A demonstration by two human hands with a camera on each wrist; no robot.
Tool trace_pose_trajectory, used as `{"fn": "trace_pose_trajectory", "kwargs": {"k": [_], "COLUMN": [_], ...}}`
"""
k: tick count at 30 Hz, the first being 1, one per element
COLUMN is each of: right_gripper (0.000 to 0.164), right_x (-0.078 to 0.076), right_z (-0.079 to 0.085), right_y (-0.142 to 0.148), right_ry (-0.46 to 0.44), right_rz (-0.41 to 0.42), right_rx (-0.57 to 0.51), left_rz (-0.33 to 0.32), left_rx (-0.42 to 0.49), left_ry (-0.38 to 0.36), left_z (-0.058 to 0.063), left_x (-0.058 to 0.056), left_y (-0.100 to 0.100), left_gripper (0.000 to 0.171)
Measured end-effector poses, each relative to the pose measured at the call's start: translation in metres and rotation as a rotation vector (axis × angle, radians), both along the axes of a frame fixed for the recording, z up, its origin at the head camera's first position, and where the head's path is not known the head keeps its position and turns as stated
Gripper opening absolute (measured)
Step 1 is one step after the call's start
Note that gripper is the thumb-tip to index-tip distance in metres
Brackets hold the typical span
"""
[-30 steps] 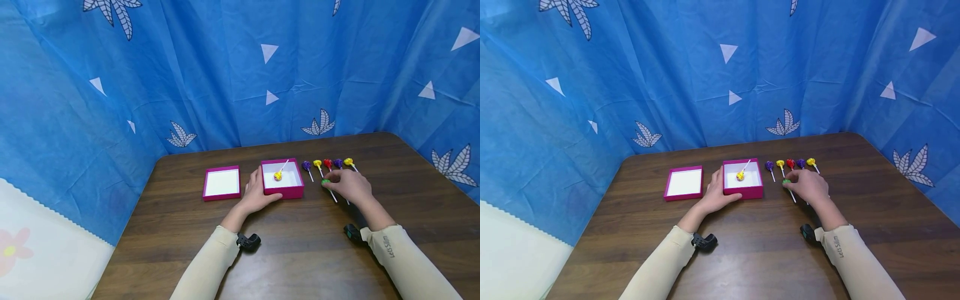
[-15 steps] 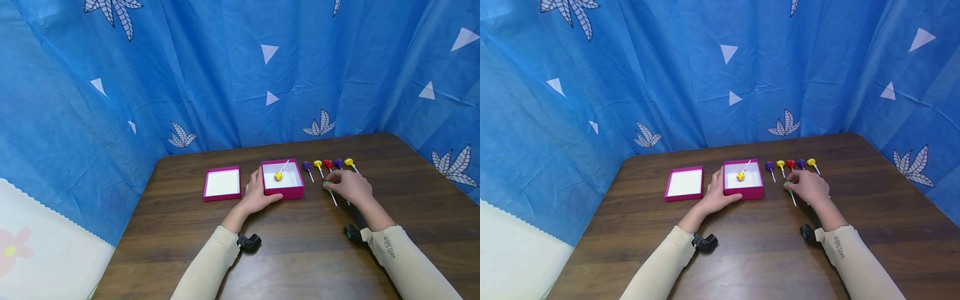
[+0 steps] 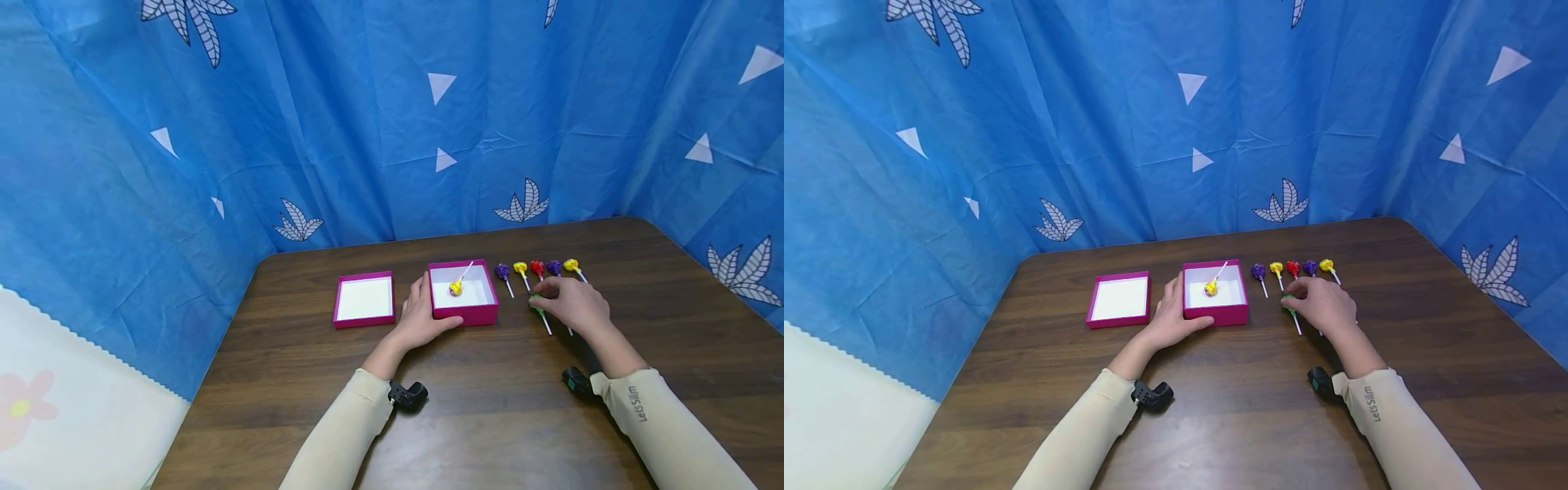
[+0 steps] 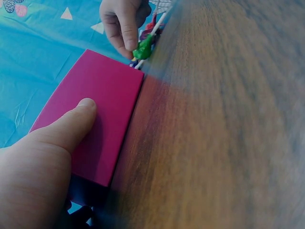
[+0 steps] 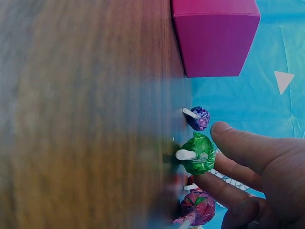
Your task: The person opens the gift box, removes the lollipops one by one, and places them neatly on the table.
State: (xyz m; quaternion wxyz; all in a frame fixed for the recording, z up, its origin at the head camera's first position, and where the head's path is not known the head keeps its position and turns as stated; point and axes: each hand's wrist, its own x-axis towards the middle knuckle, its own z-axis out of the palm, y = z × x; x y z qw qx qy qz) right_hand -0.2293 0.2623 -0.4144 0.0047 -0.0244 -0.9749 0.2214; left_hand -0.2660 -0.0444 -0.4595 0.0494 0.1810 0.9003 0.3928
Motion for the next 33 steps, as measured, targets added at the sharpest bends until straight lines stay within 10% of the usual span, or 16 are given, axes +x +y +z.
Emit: {"fn": "trace_pose_trajectory", "kwargs": {"k": [13, 33], "right_gripper": [0.041, 0.04], "right_x": [0.004, -0.011], "right_z": [0.01, 0.07], "right_y": [-0.004, -0.053], "right_ry": [0.061, 0.111], "right_rz": [-0.008, 0.191], "right_rx": [-0.05, -0.03], "left_rz": [-0.001, 0.001], "left_rx": [-0.003, 0.002], "left_ry": [-0.015, -0.017], "left_z": [0.0, 0.001], "left_x": [-0.001, -0.002], "left_y": [0.001, -0.001], "left_gripper": [0.121, 0.121]}}
